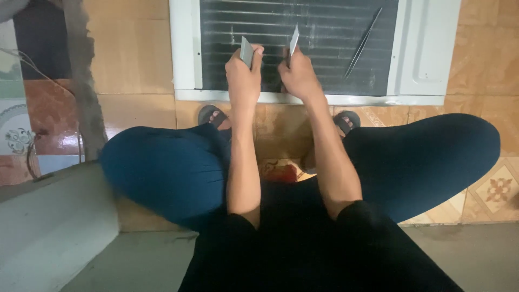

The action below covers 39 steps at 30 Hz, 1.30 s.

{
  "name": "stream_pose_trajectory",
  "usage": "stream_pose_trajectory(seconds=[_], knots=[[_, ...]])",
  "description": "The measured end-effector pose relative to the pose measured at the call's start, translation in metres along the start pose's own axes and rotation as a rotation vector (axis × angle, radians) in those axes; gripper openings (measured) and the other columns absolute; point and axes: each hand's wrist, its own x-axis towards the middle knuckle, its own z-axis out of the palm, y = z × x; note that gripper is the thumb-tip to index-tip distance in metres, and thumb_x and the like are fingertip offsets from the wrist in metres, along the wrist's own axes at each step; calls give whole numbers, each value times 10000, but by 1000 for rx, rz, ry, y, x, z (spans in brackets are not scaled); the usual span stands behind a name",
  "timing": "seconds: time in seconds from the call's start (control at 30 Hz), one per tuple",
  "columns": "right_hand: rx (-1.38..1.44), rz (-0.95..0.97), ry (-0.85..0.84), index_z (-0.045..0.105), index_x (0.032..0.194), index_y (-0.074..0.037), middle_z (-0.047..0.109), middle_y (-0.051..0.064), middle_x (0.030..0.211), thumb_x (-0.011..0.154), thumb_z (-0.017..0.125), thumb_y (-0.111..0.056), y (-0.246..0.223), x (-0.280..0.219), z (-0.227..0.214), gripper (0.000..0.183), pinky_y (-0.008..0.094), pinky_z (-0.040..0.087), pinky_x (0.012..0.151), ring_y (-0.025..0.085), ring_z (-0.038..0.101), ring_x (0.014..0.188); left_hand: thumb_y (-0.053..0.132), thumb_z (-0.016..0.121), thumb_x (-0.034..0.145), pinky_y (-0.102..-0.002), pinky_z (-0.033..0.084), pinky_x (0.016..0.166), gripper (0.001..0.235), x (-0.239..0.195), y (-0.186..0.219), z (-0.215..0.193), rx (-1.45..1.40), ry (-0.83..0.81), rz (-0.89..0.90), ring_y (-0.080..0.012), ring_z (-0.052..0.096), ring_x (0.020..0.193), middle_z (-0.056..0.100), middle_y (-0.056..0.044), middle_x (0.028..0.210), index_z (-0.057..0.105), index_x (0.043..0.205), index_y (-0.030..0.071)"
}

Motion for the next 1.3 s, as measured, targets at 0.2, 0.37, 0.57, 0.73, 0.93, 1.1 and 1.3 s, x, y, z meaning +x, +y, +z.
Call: stream_pose_trajectory(seconds=[0.2, 0.37, 0.57, 0.73, 0.93, 1.1, 1.3], knots=[[-46, -20, -78, 573, 1028, 61, 650, 153, 822, 921, 521, 8, 10, 22, -9, 131, 326, 558, 408, 203, 623, 477, 152, 636, 948, -313, 564, 702, 164, 0, -1, 5, -49, -41, 19, -179, 708, 743, 781, -77, 907, 745, 981, 34], [-50, 104, -236, 565, 900, 13, 614, 108, 626, 901, 459, -1, -8, 6, -16, 106, 331, 485, 391, 201, 598, 432, 140, 631, 945, -334, 570, 735, 155, -3, -10, 12, -46, -52, 49, -219, 723, 750, 787, -91, 925, 728, 968, 21], [15, 227, -259, 583, 928, -9, 588, 89, 618, 920, 449, -20, -15, 4, -21, 135, 294, 406, 370, 170, 538, 430, 176, 631, 947, -344, 563, 720, 183, -4, -7, 11, -37, -49, 26, -222, 697, 730, 775, -98, 913, 735, 978, 28], [-5, 292, -343, 554, 940, -20, 556, 82, 663, 960, 470, -73, -10, 25, -24, 101, 291, 403, 382, 163, 529, 478, 206, 634, 948, -338, 565, 701, 189, 1, -7, 13, -40, -45, 10, -214, 693, 718, 779, -79, 909, 740, 977, 52], [126, 228, -332, 580, 941, 19, 549, 92, 600, 897, 430, 13, -11, 30, -24, 157, 291, 372, 360, 174, 504, 412, 160, 624, 944, -334, 569, 752, 174, 2, -9, 12, -65, -61, -9, -228, 729, 773, 792, -90, 935, 725, 967, 20], [-61, 238, -374, 592, 922, 27, 582, 121, 589, 903, 404, 1, -11, 49, -24, 191, 291, 387, 360, 168, 485, 403, 160, 630, 943, -318, 571, 758, 184, 3, -15, 15, -92, -47, -16, -211, 733, 780, 796, -82, 937, 736, 980, 15], [-19, 236, -271, 592, 914, -19, 573, 67, 594, 919, 440, 7, -13, 44, -23, 154, 262, 414, 361, 152, 536, 407, 148, 636, 949, -309, 553, 695, 165, 1, -7, 10, -83, -62, -6, -173, 678, 719, 769, -86, 887, 734, 981, 20]])
